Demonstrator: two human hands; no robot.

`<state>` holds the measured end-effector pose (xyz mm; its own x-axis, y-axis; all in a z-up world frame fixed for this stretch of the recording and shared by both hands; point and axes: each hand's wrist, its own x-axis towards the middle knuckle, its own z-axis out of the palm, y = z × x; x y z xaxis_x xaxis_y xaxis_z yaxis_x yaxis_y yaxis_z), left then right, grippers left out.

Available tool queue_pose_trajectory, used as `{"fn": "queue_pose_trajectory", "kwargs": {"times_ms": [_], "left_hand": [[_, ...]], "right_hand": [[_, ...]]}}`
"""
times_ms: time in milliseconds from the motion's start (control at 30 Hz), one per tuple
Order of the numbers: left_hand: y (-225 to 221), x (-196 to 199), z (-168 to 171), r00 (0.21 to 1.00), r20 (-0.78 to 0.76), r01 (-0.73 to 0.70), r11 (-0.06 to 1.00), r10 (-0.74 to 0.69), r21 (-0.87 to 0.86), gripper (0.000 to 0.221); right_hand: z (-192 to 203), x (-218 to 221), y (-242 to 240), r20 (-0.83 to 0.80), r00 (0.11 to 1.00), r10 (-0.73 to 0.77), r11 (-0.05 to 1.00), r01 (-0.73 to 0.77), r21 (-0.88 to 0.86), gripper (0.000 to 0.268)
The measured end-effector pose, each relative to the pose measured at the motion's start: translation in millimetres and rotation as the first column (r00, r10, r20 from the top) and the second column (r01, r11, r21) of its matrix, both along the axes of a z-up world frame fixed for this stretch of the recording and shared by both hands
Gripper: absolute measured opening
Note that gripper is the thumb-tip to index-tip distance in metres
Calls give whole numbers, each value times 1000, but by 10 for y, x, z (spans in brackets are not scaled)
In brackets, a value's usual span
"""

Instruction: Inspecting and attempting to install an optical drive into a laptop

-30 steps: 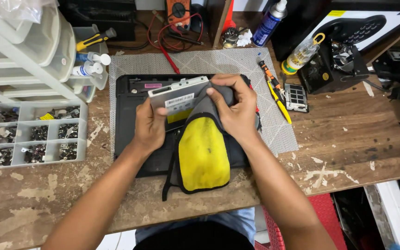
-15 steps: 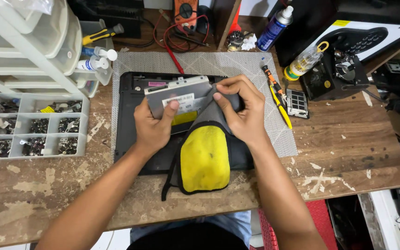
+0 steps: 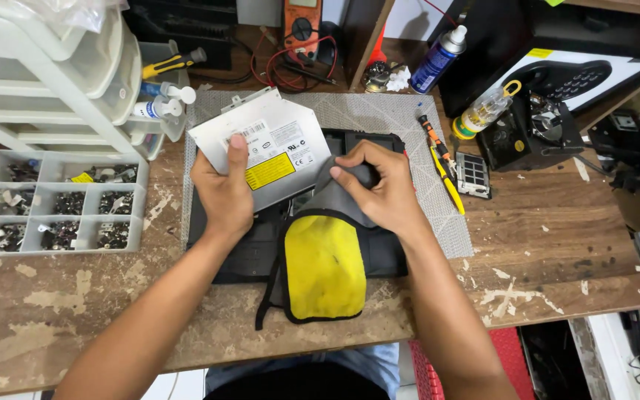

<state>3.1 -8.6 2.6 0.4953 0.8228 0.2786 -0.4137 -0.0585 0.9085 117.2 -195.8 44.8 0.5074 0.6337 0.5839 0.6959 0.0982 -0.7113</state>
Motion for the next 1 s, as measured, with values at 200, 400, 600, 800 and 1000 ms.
{"fn": "queue_pose_trajectory", "kwargs": {"times_ms": [200, 400, 600, 800, 1000], "left_hand": [[-105, 3, 99, 999, -32, 29, 997, -31, -68, 24], [-99, 9, 101, 996, -47, 64, 992, -70, -107, 25], [-42, 10, -33, 995, -96, 34, 997, -41, -70, 25], [-67, 48, -75, 990, 72, 131, 983, -123, -126, 18], [-101, 16, -110, 825, 433, 488, 844, -362, -223, 30]], "right_hand": [[66, 81, -132, -109, 984, 141, 988, -146, -40, 11], [35, 320, -315, -144, 973, 180, 980, -189, -54, 9], [34, 117, -77, -43, 990, 137, 990, -138, -18, 13], [21, -138, 54, 192, 974, -119, 990, 130, -46, 13], [69, -300, 110, 304, 922, -239, 968, 252, -1, 12]]}}
